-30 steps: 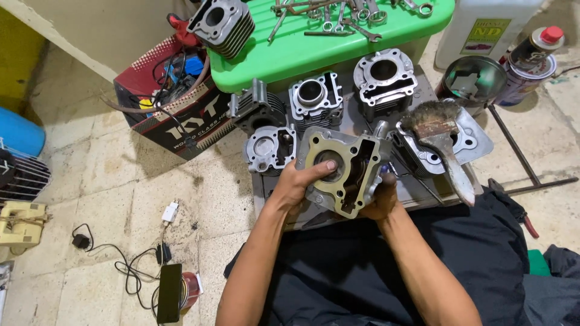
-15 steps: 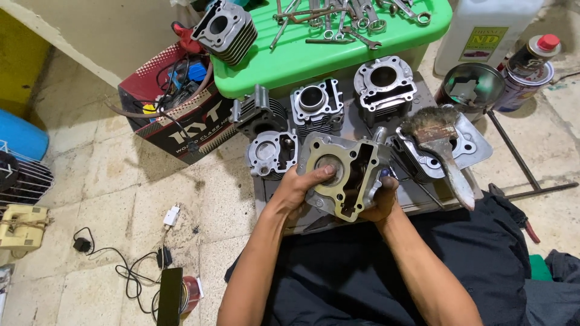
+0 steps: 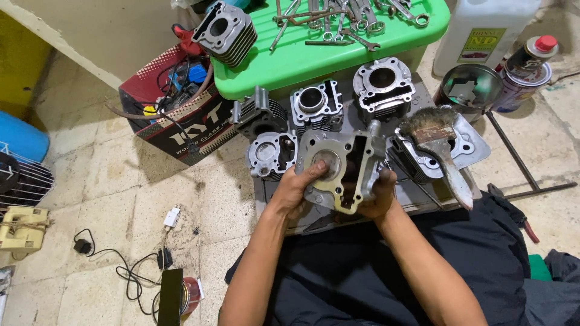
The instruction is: Disassembling motorcycle engine cylinder blocks and removing small internal components using hand tools.
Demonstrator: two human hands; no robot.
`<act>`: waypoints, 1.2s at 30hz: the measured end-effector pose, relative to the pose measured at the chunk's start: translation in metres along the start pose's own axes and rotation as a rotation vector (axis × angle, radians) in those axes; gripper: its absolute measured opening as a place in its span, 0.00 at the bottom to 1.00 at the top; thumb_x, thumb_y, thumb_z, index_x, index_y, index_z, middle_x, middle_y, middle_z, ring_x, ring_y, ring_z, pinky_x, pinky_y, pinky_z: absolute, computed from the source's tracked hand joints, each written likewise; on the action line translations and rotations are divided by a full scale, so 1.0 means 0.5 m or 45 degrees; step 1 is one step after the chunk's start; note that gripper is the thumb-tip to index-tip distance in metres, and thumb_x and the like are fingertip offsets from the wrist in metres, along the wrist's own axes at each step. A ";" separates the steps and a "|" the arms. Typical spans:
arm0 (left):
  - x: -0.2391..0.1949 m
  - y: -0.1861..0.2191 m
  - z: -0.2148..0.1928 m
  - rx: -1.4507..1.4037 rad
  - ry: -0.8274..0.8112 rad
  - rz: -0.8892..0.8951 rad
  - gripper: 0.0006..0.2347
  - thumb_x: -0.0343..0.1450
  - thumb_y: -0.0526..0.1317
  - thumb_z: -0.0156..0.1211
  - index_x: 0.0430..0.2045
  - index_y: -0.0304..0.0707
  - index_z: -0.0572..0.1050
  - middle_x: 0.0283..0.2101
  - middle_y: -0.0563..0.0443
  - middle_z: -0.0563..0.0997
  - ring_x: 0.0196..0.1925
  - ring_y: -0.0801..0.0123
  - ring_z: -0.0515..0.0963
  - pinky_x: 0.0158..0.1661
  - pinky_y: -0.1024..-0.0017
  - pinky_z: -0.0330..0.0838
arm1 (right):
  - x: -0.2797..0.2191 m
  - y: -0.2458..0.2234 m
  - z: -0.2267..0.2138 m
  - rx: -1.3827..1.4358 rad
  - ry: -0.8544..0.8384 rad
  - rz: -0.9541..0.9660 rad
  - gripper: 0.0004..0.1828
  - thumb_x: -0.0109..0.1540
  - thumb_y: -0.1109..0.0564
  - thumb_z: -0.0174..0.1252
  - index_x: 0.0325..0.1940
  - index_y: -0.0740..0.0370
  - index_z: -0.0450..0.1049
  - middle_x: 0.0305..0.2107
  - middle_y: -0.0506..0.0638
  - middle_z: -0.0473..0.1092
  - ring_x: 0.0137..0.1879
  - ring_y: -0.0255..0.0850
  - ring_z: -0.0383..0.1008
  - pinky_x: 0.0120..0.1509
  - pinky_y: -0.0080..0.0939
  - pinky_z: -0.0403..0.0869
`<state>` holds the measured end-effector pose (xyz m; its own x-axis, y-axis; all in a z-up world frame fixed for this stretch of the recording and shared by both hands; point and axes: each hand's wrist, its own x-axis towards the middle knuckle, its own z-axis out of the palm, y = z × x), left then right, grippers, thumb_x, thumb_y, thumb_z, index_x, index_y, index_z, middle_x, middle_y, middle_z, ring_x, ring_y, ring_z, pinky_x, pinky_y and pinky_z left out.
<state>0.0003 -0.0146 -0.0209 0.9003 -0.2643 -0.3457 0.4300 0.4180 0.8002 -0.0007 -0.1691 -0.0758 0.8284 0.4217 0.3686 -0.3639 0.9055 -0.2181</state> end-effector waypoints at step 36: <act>0.432 0.241 0.014 0.116 0.571 0.876 0.28 0.55 0.46 0.71 0.46 0.31 0.70 0.51 0.41 0.78 0.52 0.59 0.78 0.52 0.65 0.74 | -0.284 -0.032 0.108 -1.907 0.768 0.714 0.18 0.55 0.45 0.63 0.47 0.51 0.79 0.50 0.41 0.76 0.34 0.32 0.76 0.39 0.32 0.74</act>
<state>0.2460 -0.0273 0.0041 0.9100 0.4052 0.0883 -0.2166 0.2827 0.9344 -0.1356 -0.2410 -0.0758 0.9074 0.2542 -0.3346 -0.2488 -0.3168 -0.9153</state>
